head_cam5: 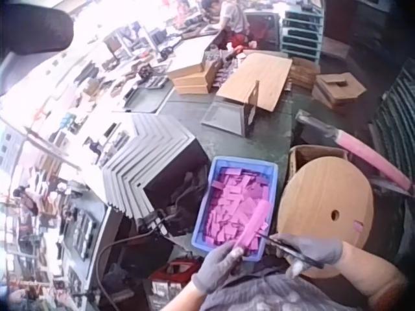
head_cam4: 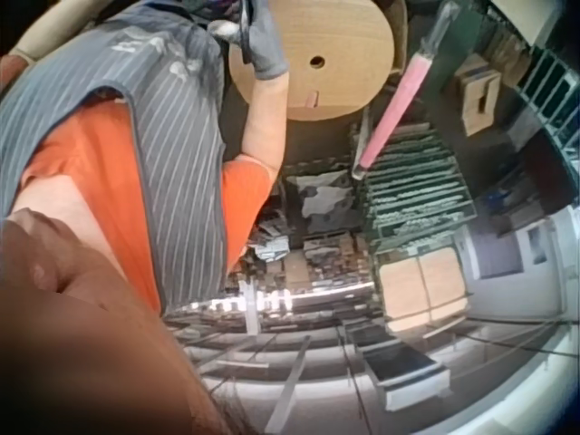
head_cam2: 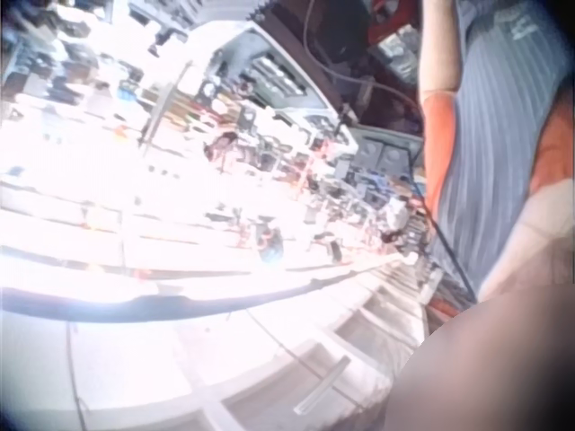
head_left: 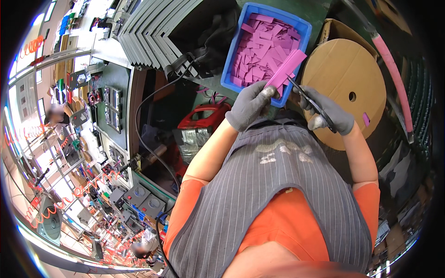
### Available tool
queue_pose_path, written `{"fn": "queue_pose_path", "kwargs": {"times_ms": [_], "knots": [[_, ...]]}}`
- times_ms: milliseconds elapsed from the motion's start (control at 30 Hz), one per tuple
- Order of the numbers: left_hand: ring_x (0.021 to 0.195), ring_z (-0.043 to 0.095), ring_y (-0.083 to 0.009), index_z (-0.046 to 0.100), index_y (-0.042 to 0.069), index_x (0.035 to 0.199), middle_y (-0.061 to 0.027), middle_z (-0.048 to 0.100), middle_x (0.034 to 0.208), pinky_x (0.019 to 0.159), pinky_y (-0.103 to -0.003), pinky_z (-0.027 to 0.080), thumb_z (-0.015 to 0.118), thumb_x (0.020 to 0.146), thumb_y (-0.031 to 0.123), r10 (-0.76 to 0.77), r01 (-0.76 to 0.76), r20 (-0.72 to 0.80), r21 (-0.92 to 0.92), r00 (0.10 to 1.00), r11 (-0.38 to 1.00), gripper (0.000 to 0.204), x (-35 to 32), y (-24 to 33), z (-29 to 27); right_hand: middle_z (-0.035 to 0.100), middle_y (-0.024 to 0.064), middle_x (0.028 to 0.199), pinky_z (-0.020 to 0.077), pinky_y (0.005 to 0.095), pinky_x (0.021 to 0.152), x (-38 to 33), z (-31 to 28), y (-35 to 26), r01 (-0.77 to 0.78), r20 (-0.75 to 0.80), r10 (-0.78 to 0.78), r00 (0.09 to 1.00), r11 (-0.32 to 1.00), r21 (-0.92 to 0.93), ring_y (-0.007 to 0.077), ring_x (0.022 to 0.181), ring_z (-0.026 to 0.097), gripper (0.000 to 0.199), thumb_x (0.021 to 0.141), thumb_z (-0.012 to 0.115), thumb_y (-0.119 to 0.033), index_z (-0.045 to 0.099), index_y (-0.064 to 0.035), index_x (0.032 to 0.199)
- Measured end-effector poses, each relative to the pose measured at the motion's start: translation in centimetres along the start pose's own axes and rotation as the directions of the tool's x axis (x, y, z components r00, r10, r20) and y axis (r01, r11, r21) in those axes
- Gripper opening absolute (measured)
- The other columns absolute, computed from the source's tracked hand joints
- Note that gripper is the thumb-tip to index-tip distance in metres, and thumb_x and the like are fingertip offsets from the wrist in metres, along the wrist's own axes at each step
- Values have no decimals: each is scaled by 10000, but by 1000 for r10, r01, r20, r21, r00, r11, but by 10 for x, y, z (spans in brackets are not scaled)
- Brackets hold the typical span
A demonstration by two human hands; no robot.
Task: Assembling small foam or plastic strips into a holder and cutting them to size.
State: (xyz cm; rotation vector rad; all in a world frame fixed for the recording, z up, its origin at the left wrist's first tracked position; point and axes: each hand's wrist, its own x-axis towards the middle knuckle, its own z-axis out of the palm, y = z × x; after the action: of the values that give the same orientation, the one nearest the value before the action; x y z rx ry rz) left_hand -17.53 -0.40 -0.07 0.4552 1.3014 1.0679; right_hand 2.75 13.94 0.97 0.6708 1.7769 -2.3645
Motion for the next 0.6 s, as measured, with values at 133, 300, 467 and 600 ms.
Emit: {"fn": "queue_pose_path", "kwargs": {"times_ms": [133, 300, 467, 600], "knots": [[497, 422, -62, 570, 31, 906, 17, 457, 582, 461, -219, 345, 494, 925, 335, 14, -13, -3, 41, 1000, 999, 314, 1, -2, 1, 498, 33, 911, 419, 266, 745, 9, 2, -5, -34, -48, 36, 998, 999, 24, 139, 831, 487, 1001, 544, 812, -499, 377, -5, 1298], [511, 436, -68, 568, 24, 910, 13, 457, 615, 470, -218, 353, 493, 925, 339, 0, -1, 4, 27, 1000, 1000, 325, -1, -2, 0, 492, 26, 878, 422, 238, 704, 16, 2, 3, -12, -63, 13, 998, 1000, 24, 127, 807, 498, 838, 632, 798, -373, 411, -2, 1276], [509, 439, -76, 564, 14, 916, 5, 452, 630, 474, -217, 355, 479, 929, 340, -25, 25, 0, 63, 1000, 998, 337, 2, -1, -2, 534, -1, 771, 402, 195, 581, 24, 3, 5, -110, -141, 108, 984, 994, -6, 64, 668, 494, 469, 767, 687, -270, 539, 3, 1120], [480, 424, -78, 564, 15, 916, 2, 438, 582, 450, -219, 339, 471, 932, 335, -86, 85, 7, 93, 996, 992, 334, 20, -14, -14, 546, -9, 681, 394, 186, 519, 29, -2, 17, -113, -134, 108, 985, 993, -29, 51, 586, 490, 313, 810, 636, -243, 589, -11, 1014]]}}
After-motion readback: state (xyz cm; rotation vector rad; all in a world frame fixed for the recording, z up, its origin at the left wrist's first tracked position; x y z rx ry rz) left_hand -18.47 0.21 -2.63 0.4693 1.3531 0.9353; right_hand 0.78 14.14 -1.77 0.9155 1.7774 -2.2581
